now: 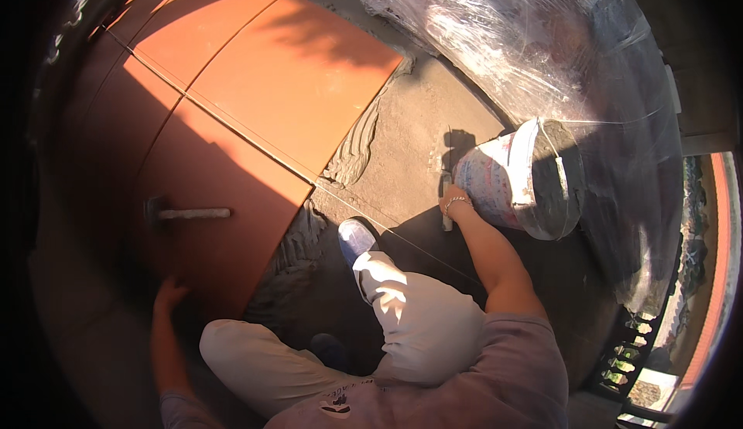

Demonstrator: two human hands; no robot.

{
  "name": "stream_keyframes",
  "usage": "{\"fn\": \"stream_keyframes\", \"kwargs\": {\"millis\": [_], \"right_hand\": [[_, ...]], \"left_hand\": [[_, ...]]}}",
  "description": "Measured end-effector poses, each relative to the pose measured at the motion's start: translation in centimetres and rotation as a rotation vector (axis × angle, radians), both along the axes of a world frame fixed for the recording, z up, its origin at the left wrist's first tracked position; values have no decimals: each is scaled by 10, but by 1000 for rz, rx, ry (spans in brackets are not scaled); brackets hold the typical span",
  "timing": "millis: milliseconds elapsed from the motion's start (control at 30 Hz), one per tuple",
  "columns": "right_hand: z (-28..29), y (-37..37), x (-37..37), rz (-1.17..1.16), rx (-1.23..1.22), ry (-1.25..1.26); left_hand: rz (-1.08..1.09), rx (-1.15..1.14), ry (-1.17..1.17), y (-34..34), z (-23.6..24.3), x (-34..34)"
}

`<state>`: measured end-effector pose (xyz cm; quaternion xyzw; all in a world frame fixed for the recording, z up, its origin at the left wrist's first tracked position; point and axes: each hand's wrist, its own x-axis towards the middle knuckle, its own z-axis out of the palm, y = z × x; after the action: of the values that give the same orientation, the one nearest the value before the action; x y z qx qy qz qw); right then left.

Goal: The person scoops cement from a bucket, spreads it on the floor with a trowel, places a terracotta tile, and taps it with a rubber mallet to secure it. The process is repeated for another tile.

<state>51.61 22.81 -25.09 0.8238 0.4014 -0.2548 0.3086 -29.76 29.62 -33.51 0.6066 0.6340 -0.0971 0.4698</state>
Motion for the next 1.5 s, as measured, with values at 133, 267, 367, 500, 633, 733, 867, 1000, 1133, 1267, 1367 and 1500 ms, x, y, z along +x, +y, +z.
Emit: {"fn": "stream_keyframes", "kwargs": {"millis": [133,267,367,500,633,733,867,1000,1133,1267,1367,1500], "right_hand": [[-56,-17,8,-202,85,-130],[-81,-18,8,-423,323,-279],[-73,-6,2,-563,393,-190],[-21,9,-17,-465,616,-100],[78,4,-47,-463,566,196],[169,-12,-70,-446,662,361],[273,-30,-71,-587,631,626],[355,-77,-31,-700,683,725],[396,-138,18,-611,804,638],[412,-204,71,-852,751,446],[407,-266,117,-974,692,415],[380,-326,185,-631,587,204]], "left_hand": [[-14,194,139,-8,-5,3],[92,59,247,-20,17,23],[80,-10,403,-47,65,60],[40,-102,326,-73,154,122],[85,-213,240,-92,243,176],[125,-325,219,-107,305,207],[286,-428,193,-125,376,243],[232,-402,187,-144,420,281],[401,-378,94,-171,446,308],[211,-345,247,-207,454,323],[312,-235,213,-254,460,332],[381,-223,148,-314,467,356]]}}
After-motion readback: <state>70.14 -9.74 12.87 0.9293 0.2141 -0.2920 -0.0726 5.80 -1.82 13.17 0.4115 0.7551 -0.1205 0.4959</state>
